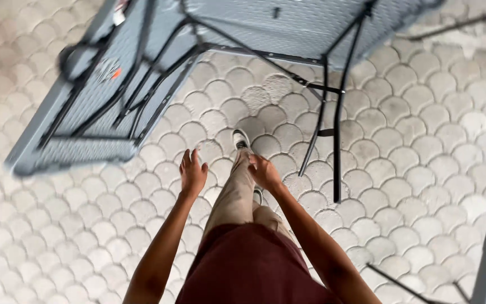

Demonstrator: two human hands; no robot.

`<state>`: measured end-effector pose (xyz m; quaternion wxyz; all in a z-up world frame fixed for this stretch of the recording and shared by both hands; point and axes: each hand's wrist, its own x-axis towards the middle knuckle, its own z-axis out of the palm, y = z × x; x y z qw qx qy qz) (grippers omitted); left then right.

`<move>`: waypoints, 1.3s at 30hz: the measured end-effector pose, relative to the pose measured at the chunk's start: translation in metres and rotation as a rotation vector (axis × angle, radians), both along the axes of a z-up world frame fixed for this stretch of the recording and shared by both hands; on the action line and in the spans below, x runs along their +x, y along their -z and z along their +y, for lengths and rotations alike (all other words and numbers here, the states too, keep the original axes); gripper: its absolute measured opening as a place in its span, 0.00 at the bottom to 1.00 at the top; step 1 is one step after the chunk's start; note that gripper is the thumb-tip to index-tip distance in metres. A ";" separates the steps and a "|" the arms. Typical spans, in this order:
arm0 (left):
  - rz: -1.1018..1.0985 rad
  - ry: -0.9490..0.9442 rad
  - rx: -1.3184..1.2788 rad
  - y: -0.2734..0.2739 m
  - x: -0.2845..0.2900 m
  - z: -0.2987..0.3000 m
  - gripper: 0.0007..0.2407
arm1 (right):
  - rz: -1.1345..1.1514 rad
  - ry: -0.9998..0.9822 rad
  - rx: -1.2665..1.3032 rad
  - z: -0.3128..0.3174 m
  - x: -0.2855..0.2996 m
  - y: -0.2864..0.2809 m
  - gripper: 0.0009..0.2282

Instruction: Unfolding and setting up portable folding tables in an outdoor courtyard area.

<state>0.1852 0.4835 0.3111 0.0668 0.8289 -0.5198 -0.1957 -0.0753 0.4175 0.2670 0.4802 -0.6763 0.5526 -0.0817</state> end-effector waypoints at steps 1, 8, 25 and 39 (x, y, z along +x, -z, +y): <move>-0.002 -0.051 -0.014 -0.018 0.002 0.023 0.28 | -0.002 -0.051 -0.014 0.008 0.011 -0.014 0.15; 0.058 -0.343 -0.294 -0.064 0.039 0.154 0.21 | -0.231 -0.309 -0.105 0.065 0.091 -0.094 0.14; 0.376 -0.201 -0.402 -0.061 0.244 0.137 0.15 | -0.085 -0.217 0.080 0.074 0.288 -0.112 0.19; 0.322 0.217 -0.626 -0.122 0.277 -0.107 0.11 | -0.328 0.446 0.312 -0.054 0.339 -0.132 0.21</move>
